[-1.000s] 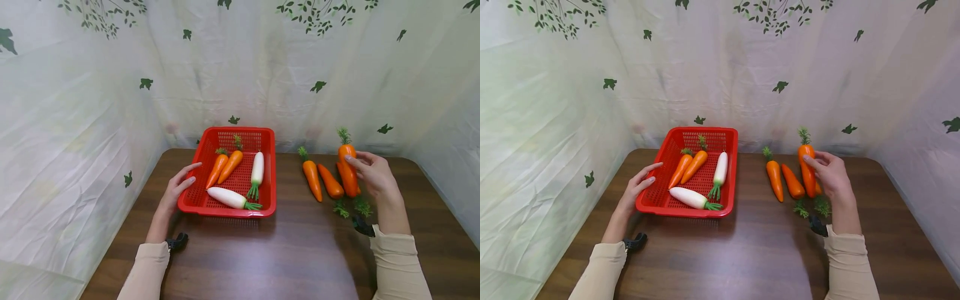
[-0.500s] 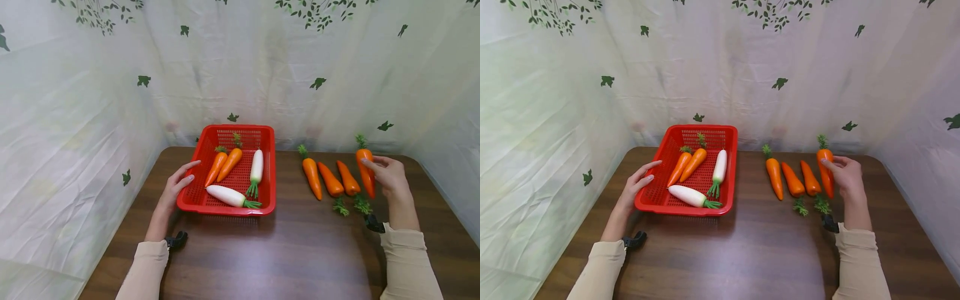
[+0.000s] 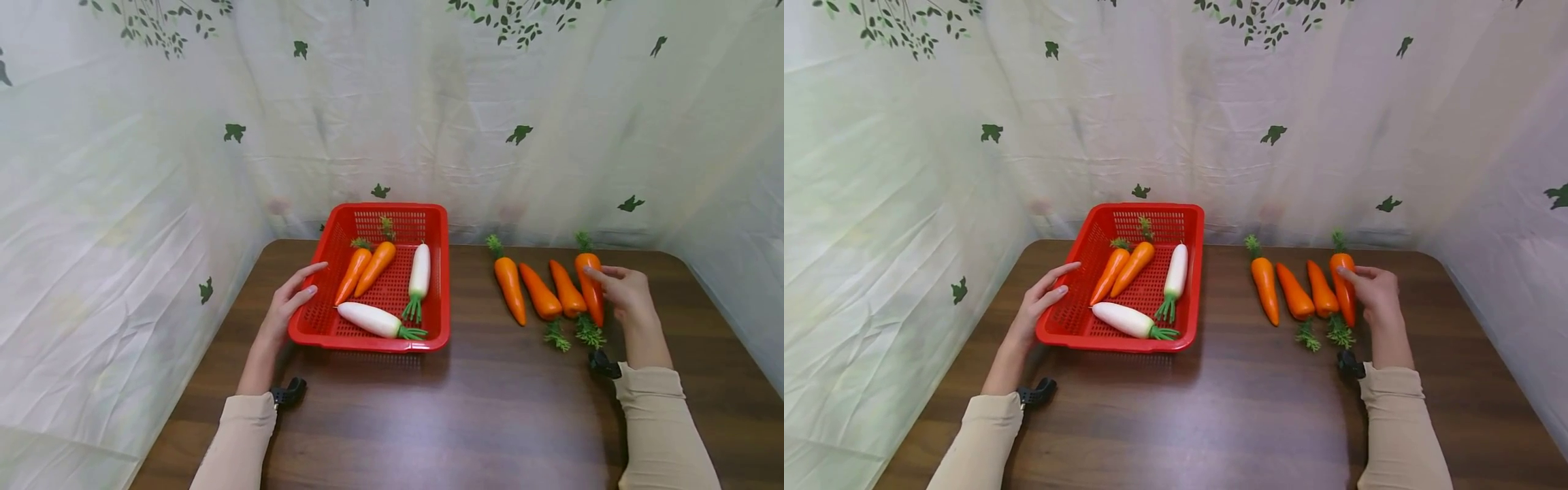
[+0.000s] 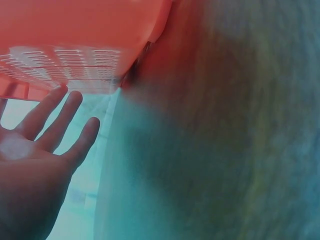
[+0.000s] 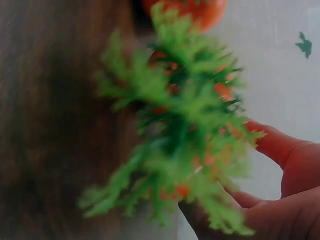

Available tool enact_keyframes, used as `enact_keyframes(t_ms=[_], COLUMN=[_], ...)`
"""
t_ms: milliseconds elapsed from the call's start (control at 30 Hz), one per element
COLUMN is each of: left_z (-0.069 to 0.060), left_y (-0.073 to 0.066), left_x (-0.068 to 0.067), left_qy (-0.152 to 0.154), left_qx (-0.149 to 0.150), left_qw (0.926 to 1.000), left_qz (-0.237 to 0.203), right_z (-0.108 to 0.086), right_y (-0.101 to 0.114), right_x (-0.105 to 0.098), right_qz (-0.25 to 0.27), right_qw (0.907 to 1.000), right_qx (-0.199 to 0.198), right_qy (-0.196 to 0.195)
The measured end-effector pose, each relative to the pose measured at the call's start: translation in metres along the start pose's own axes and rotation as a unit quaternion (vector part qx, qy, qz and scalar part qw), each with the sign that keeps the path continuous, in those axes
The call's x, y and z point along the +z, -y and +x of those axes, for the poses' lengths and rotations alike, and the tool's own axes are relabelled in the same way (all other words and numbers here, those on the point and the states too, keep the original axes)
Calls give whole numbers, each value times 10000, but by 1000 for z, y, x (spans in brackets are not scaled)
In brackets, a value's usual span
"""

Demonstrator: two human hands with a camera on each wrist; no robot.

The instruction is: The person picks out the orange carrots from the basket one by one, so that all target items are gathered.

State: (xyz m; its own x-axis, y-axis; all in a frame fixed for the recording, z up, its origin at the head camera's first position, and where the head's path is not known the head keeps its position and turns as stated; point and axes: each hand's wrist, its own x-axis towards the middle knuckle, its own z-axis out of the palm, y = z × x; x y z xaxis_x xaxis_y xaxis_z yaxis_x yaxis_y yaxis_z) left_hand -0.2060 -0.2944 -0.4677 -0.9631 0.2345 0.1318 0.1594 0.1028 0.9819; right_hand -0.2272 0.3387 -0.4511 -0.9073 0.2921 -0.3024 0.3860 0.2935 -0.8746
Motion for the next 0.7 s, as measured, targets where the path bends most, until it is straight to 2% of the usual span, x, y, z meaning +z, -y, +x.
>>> enact_keyframes(t_ms=[200, 433, 700], left_z=[0, 2, 2], left_y=[0, -1, 0], left_x=[0, 0, 0], left_qy=[-47, -8, 6], left_qx=[0, 83, 19], left_qw=[10000, 9999, 10000], left_qz=[4, -71, -80], right_z=[4, 3, 2], right_y=[-8, -6, -7], right_x=[2, 6, 6], right_qz=[-114, -377, -292], right_qw=[9998, 9984, 9986], right_qx=[-129, 20, 90], right_qy=[-103, -433, -424])
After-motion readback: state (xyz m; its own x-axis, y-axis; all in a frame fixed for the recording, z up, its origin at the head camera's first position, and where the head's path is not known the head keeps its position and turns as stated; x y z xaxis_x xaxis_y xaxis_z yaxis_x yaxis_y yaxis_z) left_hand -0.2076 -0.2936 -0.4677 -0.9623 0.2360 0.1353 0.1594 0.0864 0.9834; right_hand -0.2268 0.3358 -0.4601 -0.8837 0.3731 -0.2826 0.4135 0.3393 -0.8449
